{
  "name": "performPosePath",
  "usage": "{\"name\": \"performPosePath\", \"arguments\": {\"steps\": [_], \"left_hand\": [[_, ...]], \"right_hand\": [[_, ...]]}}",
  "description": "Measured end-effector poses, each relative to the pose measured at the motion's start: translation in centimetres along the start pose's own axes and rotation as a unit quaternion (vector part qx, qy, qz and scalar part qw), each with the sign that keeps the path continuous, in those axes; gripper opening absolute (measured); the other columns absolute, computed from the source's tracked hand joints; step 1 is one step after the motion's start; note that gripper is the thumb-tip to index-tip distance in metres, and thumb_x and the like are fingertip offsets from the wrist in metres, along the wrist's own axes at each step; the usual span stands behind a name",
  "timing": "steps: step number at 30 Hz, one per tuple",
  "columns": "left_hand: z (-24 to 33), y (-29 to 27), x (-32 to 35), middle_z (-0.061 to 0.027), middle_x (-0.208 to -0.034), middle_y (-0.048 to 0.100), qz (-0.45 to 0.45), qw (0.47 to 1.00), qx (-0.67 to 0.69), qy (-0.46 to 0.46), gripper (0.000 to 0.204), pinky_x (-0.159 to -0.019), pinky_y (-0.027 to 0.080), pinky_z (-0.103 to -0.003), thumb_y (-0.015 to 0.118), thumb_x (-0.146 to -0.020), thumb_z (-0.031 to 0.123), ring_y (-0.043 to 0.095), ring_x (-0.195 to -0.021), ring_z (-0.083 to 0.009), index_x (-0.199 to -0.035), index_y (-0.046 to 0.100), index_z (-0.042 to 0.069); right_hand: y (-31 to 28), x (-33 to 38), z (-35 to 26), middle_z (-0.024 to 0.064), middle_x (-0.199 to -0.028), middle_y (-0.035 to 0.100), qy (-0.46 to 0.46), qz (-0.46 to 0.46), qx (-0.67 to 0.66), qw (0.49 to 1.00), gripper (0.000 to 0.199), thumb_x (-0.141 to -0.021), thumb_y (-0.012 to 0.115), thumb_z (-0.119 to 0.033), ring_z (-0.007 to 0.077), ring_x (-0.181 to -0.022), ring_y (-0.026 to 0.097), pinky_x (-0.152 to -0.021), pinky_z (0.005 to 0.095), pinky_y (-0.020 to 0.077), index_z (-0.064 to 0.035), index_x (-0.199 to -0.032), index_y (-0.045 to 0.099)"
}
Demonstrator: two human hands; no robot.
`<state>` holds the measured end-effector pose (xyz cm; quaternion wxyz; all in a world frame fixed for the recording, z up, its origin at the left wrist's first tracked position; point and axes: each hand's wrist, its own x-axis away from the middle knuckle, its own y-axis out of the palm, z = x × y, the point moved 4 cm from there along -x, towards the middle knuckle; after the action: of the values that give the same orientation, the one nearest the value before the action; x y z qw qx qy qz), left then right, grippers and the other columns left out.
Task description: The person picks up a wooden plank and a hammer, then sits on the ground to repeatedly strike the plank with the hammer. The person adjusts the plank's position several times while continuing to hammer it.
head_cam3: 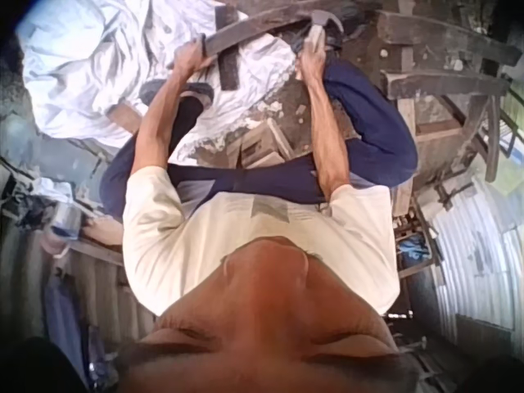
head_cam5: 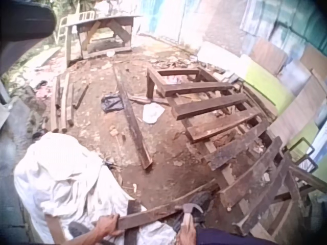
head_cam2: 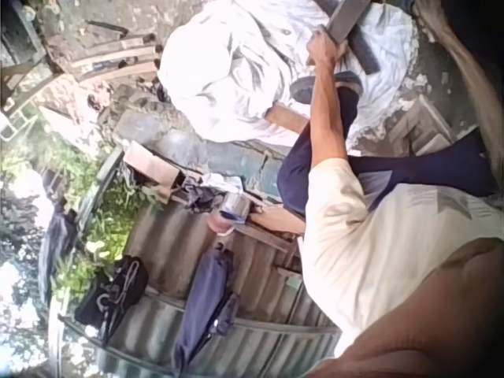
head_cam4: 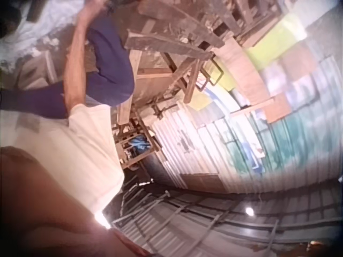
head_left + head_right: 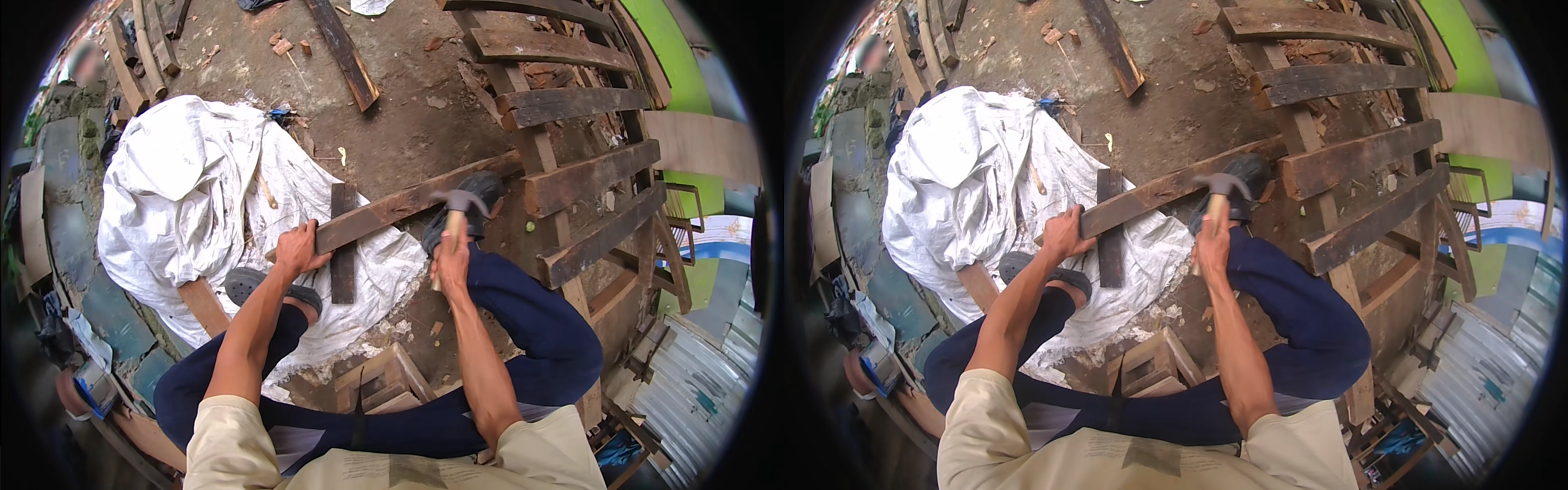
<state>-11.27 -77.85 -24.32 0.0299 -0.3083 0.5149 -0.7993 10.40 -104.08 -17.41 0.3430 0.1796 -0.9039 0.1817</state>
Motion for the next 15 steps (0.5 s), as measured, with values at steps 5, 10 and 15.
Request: {"name": "performPosePath", "arguments": {"steps": [5,10,15], "left_hand": [[0.2,-0.1,0.3,-0.0176,-0.099,0.067,-0.008,1.0,0.004,-0.013,0.076,-0.073,0.057,-0.045,0.076,-0.072,0.057,0.07,-0.088,-0.0344,-0.119,0.051,0.003],[0.9,-0.2,0.3,-0.0177,-0.098,0.068,-0.005,1.0,0.006,-0.008,0.074,-0.074,0.057,-0.045,0.076,-0.072,0.056,0.07,-0.088,-0.0345,-0.118,0.051,0.003],[0.2,0.4,0.7,-0.018,-0.098,0.067,0.001,1.0,0.005,-0.015,0.077,-0.074,0.056,-0.045,0.077,-0.07,0.056,0.07,-0.088,-0.035,-0.12,0.05,0.003]], "right_hand": [[-2.6,-1.1,-0.3,0.0025,-0.064,0.052,-0.002,0.019,-0.011,1.0,0.057,-0.106,0.05,-0.03,0.0109,-0.041,0.049,-0.033,0.0262,0.0438,-0.0276,-0.159,0.028],[-1.0,-0.1,1.7,0.0033,-0.061,0.052,0.04,-0.103,0.146,0.983,0.063,-0.105,0.051,-0.031,0.0125,-0.039,0.048,-0.034,0.0301,0.0434,-0.024,-0.161,0.022],[2.0,3.7,3.0,0.0026,-0.065,0.052,0.086,-0.122,0.09,0.985,0.058,-0.105,0.052,-0.032,0.0114,-0.044,0.05,-0.036,0.0292,0.0456,-0.0294,-0.159,0.029]]}}
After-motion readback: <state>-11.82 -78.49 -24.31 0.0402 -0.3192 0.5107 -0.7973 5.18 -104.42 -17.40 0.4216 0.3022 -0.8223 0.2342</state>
